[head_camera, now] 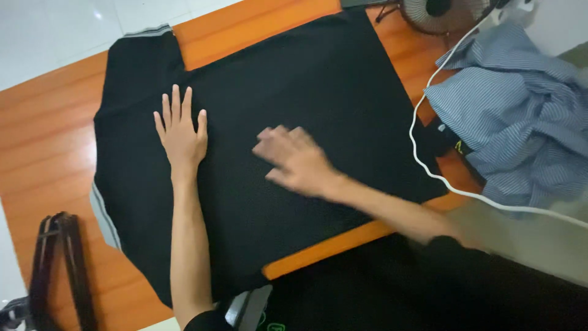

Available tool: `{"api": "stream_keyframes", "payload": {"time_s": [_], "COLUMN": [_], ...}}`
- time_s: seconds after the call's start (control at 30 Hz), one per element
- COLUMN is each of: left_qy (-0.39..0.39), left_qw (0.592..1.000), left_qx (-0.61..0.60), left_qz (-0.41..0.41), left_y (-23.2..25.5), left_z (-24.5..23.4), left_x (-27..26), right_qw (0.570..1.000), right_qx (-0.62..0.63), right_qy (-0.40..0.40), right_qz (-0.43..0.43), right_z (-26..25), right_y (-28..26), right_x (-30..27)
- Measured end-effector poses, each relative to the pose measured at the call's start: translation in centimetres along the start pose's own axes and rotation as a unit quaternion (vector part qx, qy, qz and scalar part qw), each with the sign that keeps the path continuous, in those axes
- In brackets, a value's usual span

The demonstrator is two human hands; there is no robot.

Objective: The person smooths a black polo shirt on a wooden table, flips it to reveal the front, places a hanger through the collar, and buttons the placket. The shirt is then lifted and moved off the table.

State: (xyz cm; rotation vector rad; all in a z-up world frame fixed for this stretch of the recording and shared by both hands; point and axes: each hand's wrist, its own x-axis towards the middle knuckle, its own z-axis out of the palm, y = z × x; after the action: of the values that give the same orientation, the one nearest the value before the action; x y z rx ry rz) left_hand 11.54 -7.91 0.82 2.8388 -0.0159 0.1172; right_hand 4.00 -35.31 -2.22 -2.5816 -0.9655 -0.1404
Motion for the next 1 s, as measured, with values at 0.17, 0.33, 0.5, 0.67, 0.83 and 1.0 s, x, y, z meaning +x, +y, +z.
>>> {"api": "stream_keyframes", "payload": {"time_s": [0.17,0.33,0.5,0.67,0.83,1.0], "left_qy": [0.015,0.039,0.045,0.065,0.080,0.081], "left_qw": [1.000,0.999,0.993,0.983,0.993,0.995], "left_qx": [0.000,0.008,-0.108,-0.172,-0.088,-0.054], "left_qz": [0.005,-0.003,0.009,0.027,0.025,0.023], "left_y": [-0.8,-1.4,-1.9,-3.0,-0.8,-0.4], "left_z": [1.0,1.4,1.5,1.7,0.5,-0.1], "left_x": [-0.1,0.2,0.3,0.6,0.2,0.1], "right_qw": [0.967,0.927,0.995,0.999,0.994,0.943], "right_qx": [-0.085,-0.056,0.096,0.023,-0.070,-0.089], "right_qy": [0.010,0.000,-0.017,-0.007,0.023,0.045], "right_qz": [0.239,0.370,0.032,-0.038,0.079,0.316], "right_z": [-6.4,-5.1,-0.7,5.9,-2.2,-3.5], "right_y": [12.9,10.2,-3.9,-3.4,8.6,20.9], "right_x": [-7.2,-1.7,9.4,12.4,8.8,4.5]}}
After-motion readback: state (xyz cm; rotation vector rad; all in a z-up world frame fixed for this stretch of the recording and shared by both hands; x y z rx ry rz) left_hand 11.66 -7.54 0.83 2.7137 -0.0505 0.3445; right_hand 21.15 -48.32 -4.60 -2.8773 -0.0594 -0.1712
